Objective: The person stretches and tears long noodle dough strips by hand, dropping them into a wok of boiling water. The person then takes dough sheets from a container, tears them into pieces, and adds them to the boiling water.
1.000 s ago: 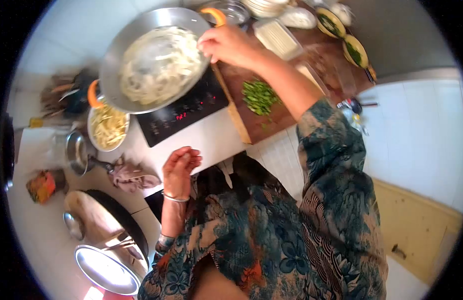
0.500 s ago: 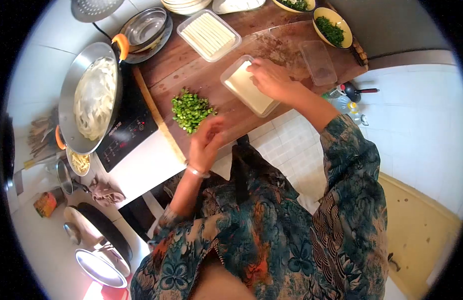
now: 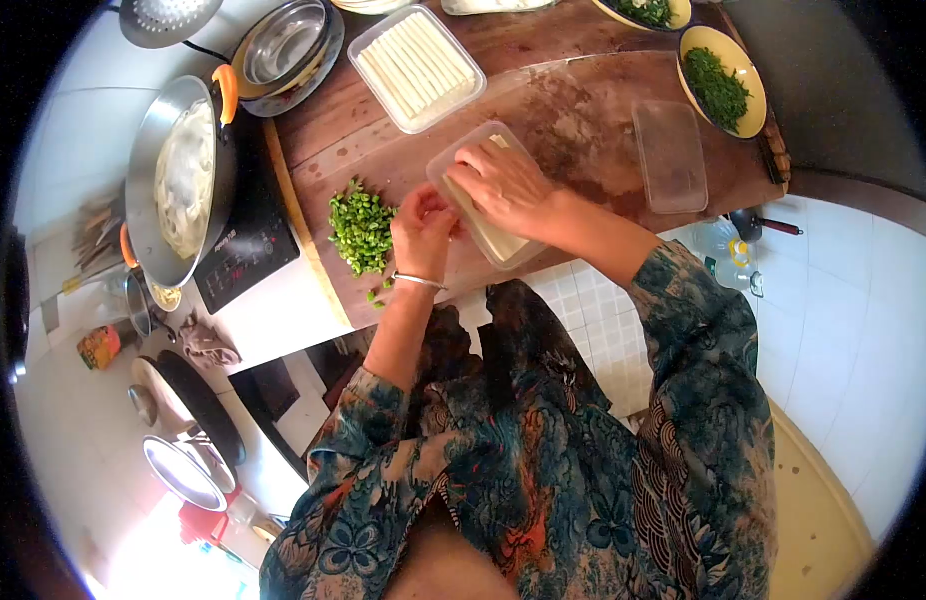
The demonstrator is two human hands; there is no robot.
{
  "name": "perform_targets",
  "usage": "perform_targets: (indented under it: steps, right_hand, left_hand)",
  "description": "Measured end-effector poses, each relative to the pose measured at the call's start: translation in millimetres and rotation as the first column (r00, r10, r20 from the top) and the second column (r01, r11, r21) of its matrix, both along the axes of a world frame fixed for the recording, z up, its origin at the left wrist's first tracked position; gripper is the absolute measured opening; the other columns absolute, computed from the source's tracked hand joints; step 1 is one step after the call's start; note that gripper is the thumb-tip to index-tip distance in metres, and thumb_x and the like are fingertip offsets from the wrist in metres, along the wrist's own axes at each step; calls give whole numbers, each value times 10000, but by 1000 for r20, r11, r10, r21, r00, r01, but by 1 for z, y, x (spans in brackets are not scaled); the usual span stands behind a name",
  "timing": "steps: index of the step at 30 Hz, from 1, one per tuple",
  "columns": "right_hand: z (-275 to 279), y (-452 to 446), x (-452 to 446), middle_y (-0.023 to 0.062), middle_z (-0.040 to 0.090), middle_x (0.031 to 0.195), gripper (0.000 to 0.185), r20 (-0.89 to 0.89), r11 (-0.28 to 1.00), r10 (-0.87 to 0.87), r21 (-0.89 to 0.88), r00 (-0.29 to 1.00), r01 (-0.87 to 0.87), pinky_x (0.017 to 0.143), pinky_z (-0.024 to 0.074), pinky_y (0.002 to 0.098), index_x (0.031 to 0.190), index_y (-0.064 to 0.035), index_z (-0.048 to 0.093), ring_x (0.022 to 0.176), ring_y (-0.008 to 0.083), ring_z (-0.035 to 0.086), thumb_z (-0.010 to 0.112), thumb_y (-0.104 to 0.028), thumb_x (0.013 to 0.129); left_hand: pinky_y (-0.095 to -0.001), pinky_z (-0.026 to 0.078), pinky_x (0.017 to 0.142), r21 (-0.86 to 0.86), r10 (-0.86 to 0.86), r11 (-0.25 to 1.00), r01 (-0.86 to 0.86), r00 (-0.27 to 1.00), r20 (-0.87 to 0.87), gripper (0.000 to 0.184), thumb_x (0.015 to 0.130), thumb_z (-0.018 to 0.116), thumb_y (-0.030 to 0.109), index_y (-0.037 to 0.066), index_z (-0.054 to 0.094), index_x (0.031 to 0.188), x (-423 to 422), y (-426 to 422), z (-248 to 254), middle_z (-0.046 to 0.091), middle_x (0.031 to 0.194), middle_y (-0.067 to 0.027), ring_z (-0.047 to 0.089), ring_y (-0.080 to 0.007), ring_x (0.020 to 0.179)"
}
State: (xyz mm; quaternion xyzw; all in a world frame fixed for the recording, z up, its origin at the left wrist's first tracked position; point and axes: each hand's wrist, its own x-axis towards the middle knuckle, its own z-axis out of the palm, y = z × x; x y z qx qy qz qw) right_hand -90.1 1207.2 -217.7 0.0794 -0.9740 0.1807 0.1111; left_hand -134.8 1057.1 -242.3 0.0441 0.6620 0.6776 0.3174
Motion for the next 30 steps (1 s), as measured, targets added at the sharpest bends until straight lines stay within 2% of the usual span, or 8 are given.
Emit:
perform_targets:
  steps: [5, 9, 14, 17, 23, 27, 28, 30]
  right_hand:
    - [-6, 8, -5, 72, 537, 910, 219, -78, 993, 112, -23, 991, -115, 767, 447, 358, 923, -48, 579, 894, 253, 528, 593, -61, 704]
    - [-6, 11, -10, 85, 544, 913, 205, -47, 993, 107, -36, 993, -109, 727, 452, 357, 881, -29, 562, 865, 270, 531, 618, -16, 684]
    - [8, 14, -5, 77, 537, 908, 180, -77, 993, 88, -78, 993, -94, 735, 452, 378, 847, -37, 539, 899, 275, 526, 636, -27, 695]
    - [23, 19, 17, 96, 532, 925, 168, -175, 970, 174, -141, 969, -200, 746, 442, 351, 842, -26, 531, 928, 254, 532, 632, -29, 709]
    - [52, 27, 54, 78, 571, 876, 195, -33, 940, 293, -171, 956, -294, 753, 441, 342, 849, -26, 520, 847, 251, 577, 622, 5, 685]
    - [44, 39, 55, 65, 575, 847, 262, 8, 968, 164, -193, 987, -159, 781, 426, 369, 913, -37, 519, 842, 250, 581, 618, -24, 671]
    - [46, 41, 56, 89, 572, 903, 317, 138, 979, 125, -177, 983, -99, 826, 417, 382, 995, -32, 522, 903, 269, 568, 600, -25, 687]
    - [41, 38, 54, 106, 562, 951, 354, 60, 973, 153, -186, 986, -140, 863, 407, 389, 1032, -24, 522, 952, 279, 550, 591, -23, 685]
  left_hand:
    - [-253, 487, 458, 32, 56, 998, -55, 998, -30, 271, 730, 525, -81, -71, 519, 1001, 3, 3, -10, 576, 738, -91, 577, -142, 545]
    - [-248, 477, 430, 74, 96, 993, -93, 995, -37, 249, 718, 524, -80, -72, 529, 967, 3, 7, -11, 577, 697, -84, 573, -135, 513]
    - [-253, 479, 427, 16, 92, 996, -91, 991, -94, 250, 713, 535, -64, -73, 526, 963, 3, 10, -11, 572, 680, -80, 567, -127, 491]
    - [-253, 491, 441, -23, 58, 998, -61, 992, -112, 270, 725, 545, -78, -73, 518, 994, 3, 6, -12, 561, 719, -81, 570, -136, 522]
    - [-246, 495, 441, -55, 41, 997, -47, 994, -101, 238, 734, 561, -75, -69, 535, 970, 0, 11, -6, 558, 713, -78, 570, -135, 526]
    - [-245, 495, 441, -67, 29, 997, -35, 995, -91, 226, 741, 568, -62, -67, 537, 965, 0, 11, -9, 566, 719, -80, 573, -133, 528]
    - [-246, 497, 444, -73, 24, 997, -31, 995, -98, 225, 743, 567, -59, -67, 536, 966, 0, 11, -9, 566, 721, -80, 575, -133, 531]
    - [-248, 500, 449, -87, 9, 996, -19, 993, -116, 225, 747, 565, -55, -66, 534, 969, 0, 11, -6, 567, 725, -79, 577, -133, 538]
